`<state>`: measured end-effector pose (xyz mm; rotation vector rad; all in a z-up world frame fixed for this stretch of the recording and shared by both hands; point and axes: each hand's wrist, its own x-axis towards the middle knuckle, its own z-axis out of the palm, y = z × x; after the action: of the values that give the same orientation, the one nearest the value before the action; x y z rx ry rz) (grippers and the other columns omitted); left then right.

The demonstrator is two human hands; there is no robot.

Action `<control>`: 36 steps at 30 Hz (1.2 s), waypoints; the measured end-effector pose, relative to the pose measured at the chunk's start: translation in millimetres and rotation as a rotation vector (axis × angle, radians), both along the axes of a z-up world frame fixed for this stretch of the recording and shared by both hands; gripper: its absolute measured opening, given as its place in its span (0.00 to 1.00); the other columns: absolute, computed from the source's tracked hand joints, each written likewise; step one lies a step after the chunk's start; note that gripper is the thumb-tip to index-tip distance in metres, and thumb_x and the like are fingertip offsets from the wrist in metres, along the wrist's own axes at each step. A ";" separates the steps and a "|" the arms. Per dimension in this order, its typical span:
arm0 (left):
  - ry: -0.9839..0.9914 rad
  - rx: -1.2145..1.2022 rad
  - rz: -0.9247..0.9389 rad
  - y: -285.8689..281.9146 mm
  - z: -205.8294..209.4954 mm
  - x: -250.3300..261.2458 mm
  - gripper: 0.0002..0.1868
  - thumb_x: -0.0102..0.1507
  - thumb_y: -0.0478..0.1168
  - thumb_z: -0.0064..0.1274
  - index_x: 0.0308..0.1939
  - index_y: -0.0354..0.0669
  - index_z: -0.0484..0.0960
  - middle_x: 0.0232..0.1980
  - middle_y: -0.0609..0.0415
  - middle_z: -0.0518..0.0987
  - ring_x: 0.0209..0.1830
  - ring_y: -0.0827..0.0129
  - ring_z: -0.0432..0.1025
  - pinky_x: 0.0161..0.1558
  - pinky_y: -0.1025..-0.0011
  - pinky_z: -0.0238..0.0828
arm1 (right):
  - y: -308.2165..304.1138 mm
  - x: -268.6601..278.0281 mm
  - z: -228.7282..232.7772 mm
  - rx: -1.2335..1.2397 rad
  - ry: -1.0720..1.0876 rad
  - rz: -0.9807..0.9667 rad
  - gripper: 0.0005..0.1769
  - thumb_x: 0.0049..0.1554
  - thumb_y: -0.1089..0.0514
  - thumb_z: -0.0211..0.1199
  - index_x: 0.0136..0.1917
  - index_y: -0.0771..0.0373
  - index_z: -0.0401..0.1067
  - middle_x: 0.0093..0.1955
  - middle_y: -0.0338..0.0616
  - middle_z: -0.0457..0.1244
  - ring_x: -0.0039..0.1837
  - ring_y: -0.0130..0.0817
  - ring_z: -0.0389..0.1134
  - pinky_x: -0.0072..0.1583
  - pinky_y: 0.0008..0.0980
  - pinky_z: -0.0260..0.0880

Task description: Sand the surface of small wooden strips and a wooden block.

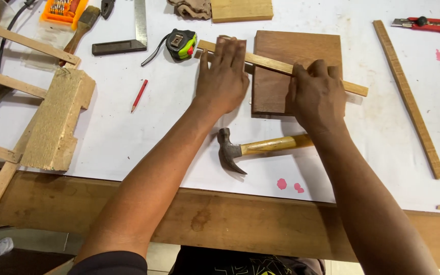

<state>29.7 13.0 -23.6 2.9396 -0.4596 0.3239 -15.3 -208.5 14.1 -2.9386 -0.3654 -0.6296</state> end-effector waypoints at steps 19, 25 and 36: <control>-0.110 -0.209 -0.115 -54.3 2.1 -26.8 0.36 0.68 0.40 0.47 0.78 0.32 0.59 0.79 0.35 0.59 0.82 0.43 0.51 0.80 0.53 0.47 | -17.0 -7.6 -3.5 0.074 0.074 0.043 0.11 0.62 0.58 0.63 0.57 0.61 0.79 0.57 0.46 0.67 0.59 0.46 0.67 0.57 0.44 0.72; 0.123 -0.175 -0.180 -49.9 12.7 -32.1 0.32 0.70 0.49 0.45 0.75 0.40 0.60 0.78 0.42 0.58 0.81 0.41 0.48 0.64 0.51 0.68 | -13.2 -9.8 -0.2 0.090 0.068 0.032 0.15 0.59 0.60 0.65 0.60 0.56 0.80 0.59 0.42 0.68 0.62 0.45 0.67 0.57 0.43 0.73; 0.061 -0.015 0.079 29.1 -2.9 -2.6 0.37 0.69 0.46 0.48 0.77 0.35 0.55 0.81 0.38 0.53 0.78 0.30 0.44 0.75 0.41 0.52 | -13.7 -8.0 -7.7 0.049 0.037 0.010 0.16 0.62 0.59 0.64 0.62 0.59 0.80 0.60 0.44 0.68 0.64 0.45 0.67 0.58 0.43 0.74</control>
<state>27.0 42.1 -26.5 2.9488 -0.3320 0.2453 -23.2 -222.3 6.4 -2.8957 -0.3549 -0.5738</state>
